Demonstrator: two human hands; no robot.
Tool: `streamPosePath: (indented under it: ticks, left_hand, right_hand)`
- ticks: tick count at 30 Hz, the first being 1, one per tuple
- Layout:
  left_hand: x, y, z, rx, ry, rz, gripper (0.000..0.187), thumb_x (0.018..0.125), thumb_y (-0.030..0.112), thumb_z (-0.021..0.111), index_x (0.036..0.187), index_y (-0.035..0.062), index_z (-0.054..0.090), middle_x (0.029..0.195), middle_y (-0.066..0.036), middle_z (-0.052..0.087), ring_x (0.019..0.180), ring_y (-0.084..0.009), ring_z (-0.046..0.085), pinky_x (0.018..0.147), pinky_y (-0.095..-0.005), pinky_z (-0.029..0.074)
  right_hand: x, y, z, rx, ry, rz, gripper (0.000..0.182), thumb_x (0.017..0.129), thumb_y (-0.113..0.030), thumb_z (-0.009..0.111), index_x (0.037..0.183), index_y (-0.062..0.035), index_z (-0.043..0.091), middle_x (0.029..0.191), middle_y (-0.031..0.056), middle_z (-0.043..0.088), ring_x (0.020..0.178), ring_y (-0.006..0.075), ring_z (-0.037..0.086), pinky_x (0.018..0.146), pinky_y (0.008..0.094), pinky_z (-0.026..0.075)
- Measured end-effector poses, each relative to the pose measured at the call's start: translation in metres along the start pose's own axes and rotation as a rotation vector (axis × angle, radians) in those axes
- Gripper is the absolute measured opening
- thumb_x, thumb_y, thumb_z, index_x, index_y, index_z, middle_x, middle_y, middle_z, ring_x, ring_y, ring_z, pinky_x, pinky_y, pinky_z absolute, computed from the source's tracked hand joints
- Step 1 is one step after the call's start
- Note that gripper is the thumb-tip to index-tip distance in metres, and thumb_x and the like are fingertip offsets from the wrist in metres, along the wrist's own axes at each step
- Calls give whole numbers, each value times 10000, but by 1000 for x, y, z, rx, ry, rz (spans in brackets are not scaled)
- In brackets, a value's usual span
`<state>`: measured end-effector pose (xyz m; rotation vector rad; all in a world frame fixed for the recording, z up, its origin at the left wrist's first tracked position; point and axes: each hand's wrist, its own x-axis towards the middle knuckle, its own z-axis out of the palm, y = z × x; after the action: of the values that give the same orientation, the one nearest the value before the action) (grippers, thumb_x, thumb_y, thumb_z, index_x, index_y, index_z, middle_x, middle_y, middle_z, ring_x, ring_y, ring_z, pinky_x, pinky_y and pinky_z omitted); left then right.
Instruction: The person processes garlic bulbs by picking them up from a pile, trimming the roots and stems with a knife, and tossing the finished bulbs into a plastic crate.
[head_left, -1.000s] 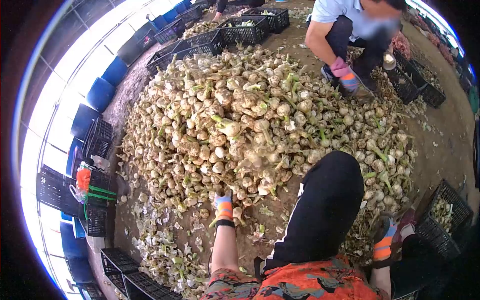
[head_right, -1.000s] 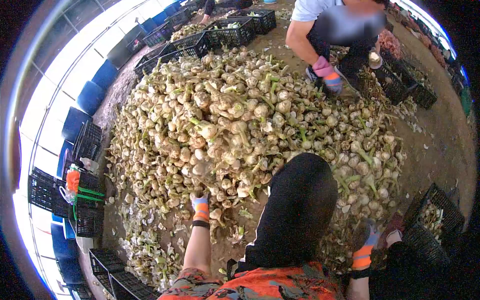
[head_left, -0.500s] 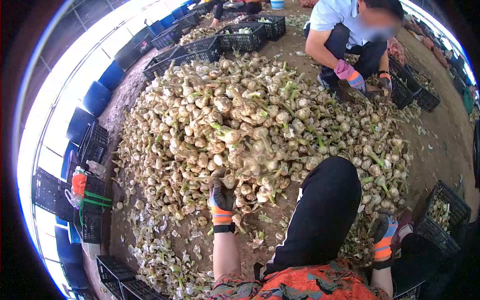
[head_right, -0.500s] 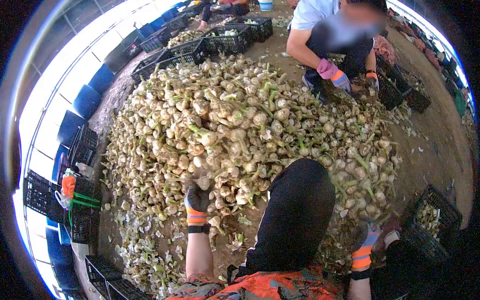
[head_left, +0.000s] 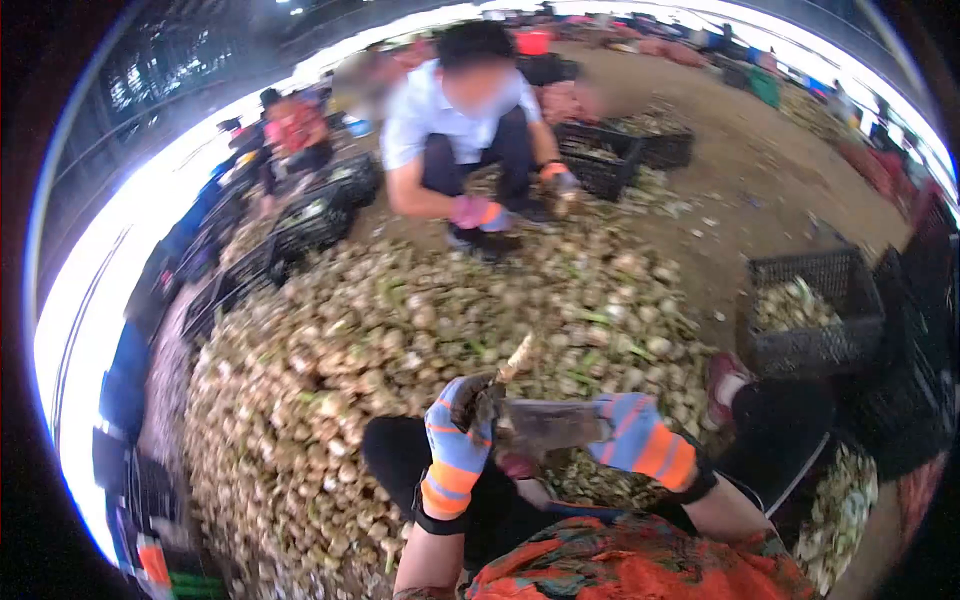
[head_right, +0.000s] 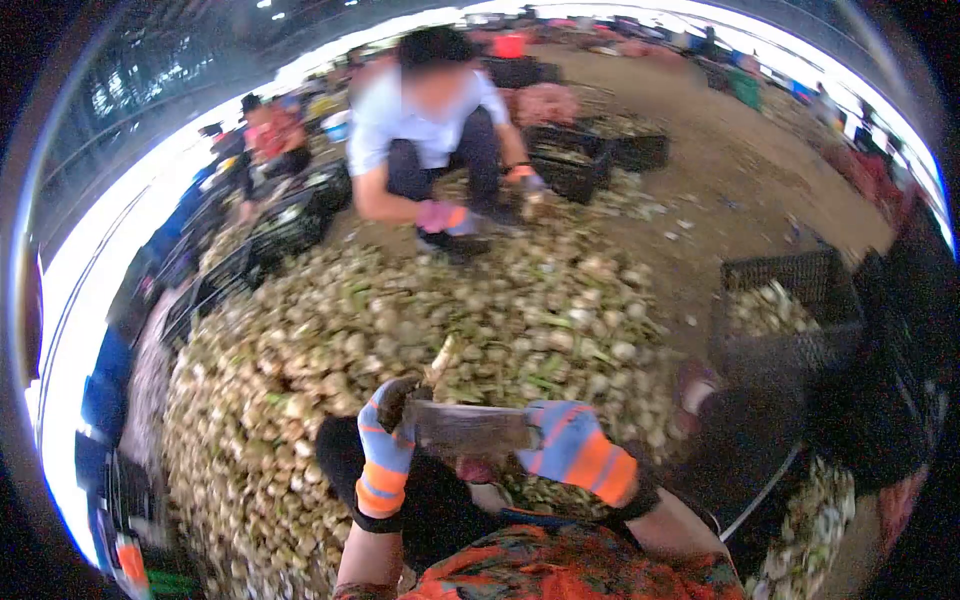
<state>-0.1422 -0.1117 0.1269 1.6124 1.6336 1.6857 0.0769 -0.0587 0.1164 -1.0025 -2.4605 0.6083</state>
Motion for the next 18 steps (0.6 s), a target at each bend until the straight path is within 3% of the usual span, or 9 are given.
streamPosePath:
  ticks: [2,3,7,9,10,13,15,16,18]
  left_hand:
    - [-9,-12,32,139,-148,21,301,637,71,629,922,-5,573,807,-104,595,707,-195,596,665,-270,464]
    - [-20,-22,52,-82,-134,-81,365,590,104,646,934,5,576,832,-114,597,745,-225,597,678,-297,469]
    - [-26,-21,85,147,-373,54,293,646,66,609,933,19,572,864,-99,586,799,-212,571,716,-295,450]
    - [-32,-40,90,159,-421,164,257,832,141,484,1057,18,469,958,-80,562,862,-204,549,784,-332,444]
    - [-35,-43,92,160,-433,166,257,832,141,484,1057,18,469,958,-80,562,862,-204,549,784,-332,444]
    - [-35,-37,102,-117,-437,-83,257,868,148,405,1080,16,466,1016,-95,551,892,-216,544,801,-345,445]
    - [-31,-26,104,-1088,-166,-843,248,690,18,553,937,24,566,906,-97,587,833,-258,556,772,-309,432]
    - [-34,-32,107,-1085,-173,-850,248,690,18,553,937,24,566,906,-97,587,833,-258,556,772,-309,432]
    - [-42,-51,113,-35,-296,26,272,695,-23,540,963,15,566,910,-112,590,824,-282,569,763,-312,447]
  right_hand:
    - [-8,14,2,0,36,8,327,611,-276,623,877,-85,620,679,132,566,623,316,557,558,378,452]
    - [-7,15,-2,-4,-26,41,346,618,-319,612,866,-77,606,715,134,575,663,314,567,594,381,457]
    - [-12,33,9,-1,-129,160,375,627,-367,601,857,-72,593,781,136,591,726,311,582,640,386,464]
    - [-17,34,5,-8,-114,189,378,627,-369,600,864,-74,594,791,136,594,732,310,584,644,388,464]
    - [-17,35,3,-23,-108,198,381,628,-371,600,871,-77,595,801,136,596,738,308,585,649,390,465]
    - [-18,42,6,6,-100,213,388,627,-377,600,877,-80,599,808,135,595,749,309,584,658,394,464]
    - [-19,46,9,6,-98,232,391,625,-378,601,880,-82,600,813,134,594,755,308,584,663,394,464]
    - [-19,49,8,26,-108,235,395,633,-381,598,889,-81,597,836,138,593,760,303,584,672,390,463]
    - [-21,71,21,48,-119,244,400,640,-385,594,899,-80,595,860,142,593,764,297,584,682,385,462]
